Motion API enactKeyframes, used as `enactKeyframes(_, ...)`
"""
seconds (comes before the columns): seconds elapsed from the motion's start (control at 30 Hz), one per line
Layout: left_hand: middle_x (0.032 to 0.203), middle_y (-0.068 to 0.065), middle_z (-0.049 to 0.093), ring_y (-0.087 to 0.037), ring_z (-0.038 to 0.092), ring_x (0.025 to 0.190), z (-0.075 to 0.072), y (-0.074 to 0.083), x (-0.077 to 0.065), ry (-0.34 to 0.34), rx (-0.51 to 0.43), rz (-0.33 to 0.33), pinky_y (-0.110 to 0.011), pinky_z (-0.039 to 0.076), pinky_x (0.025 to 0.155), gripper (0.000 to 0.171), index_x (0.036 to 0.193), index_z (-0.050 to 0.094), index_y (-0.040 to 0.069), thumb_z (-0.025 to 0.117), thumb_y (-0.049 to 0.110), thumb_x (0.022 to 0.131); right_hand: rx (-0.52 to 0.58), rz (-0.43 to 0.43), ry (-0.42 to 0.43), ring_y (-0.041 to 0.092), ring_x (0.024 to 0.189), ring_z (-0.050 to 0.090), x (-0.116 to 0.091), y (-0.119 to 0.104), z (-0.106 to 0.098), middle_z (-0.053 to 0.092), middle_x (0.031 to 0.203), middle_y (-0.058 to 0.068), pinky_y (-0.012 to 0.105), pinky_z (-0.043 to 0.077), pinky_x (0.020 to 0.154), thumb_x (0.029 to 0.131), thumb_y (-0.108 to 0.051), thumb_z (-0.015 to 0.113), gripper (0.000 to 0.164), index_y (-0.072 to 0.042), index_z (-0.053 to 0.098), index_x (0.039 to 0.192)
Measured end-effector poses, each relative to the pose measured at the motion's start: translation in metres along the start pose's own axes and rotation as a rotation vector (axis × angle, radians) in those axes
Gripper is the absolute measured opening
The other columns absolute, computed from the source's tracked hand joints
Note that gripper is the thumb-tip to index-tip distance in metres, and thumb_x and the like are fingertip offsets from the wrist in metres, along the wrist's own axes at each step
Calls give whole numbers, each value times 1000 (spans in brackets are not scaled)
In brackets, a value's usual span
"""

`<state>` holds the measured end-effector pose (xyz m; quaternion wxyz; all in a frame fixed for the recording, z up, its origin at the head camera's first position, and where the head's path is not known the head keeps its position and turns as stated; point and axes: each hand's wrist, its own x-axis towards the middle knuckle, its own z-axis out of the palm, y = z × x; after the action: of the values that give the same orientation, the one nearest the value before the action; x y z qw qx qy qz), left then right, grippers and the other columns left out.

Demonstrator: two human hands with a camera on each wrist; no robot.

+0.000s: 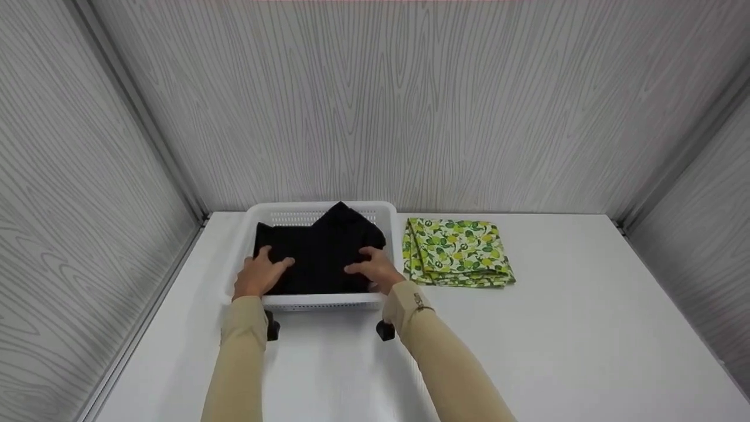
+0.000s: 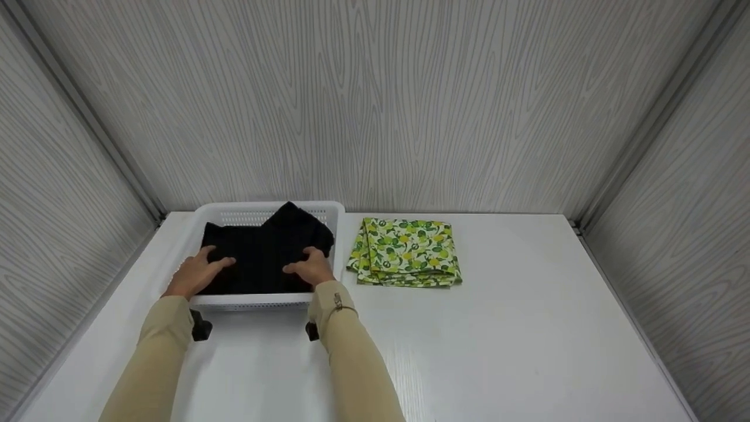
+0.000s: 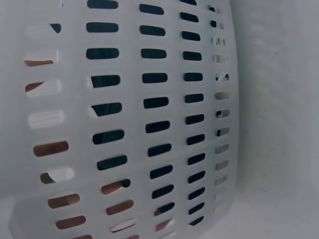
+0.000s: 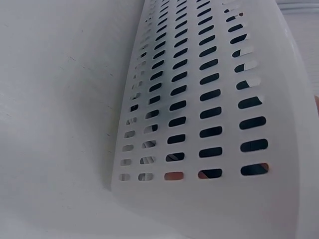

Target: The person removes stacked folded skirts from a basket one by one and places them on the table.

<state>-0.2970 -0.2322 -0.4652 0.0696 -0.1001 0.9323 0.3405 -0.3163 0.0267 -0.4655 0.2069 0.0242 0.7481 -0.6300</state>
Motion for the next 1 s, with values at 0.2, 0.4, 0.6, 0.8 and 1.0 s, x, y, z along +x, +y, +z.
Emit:
enactKeyframes(0.2,154,-43,19,-59,29,137,0,-1,0,-16,-41,-9,-65,33,108,88,161,14,-2,50,48,98,-10,10,-25,44,141,36,2,2,2,34,157,23,59,37,110,91,-11,73,72,-3,39,154)
enactKeyframes(0.4,157,-39,22,-54,30,140,0,-2,1,-60,-85,-25,-59,33,112,90,160,9,-3,50,46,98,28,5,-56,38,136,43,4,4,2,36,155,23,55,40,108,90,-9,74,72,-4,41,154)
enactKeyframes(0.6,161,-33,19,-52,21,145,-2,-2,3,-115,-106,-9,-61,22,116,89,161,12,0,51,48,98,34,1,-81,33,117,52,6,2,3,45,145,23,49,47,99,90,-12,74,70,1,42,151)
enactKeyframes(0.8,160,-35,18,-51,23,145,-2,-3,4,-64,-139,3,-58,27,115,84,161,16,-2,52,43,99,33,-22,-26,29,106,56,6,1,6,48,143,24,45,47,98,90,-13,73,66,8,44,147)
enactKeyframes(1.0,152,-43,23,-56,37,134,2,-2,6,-9,-100,-64,-60,38,108,88,158,9,-9,51,39,98,8,-25,38,39,132,47,6,1,10,47,145,25,49,43,106,92,-14,72,61,8,48,144)
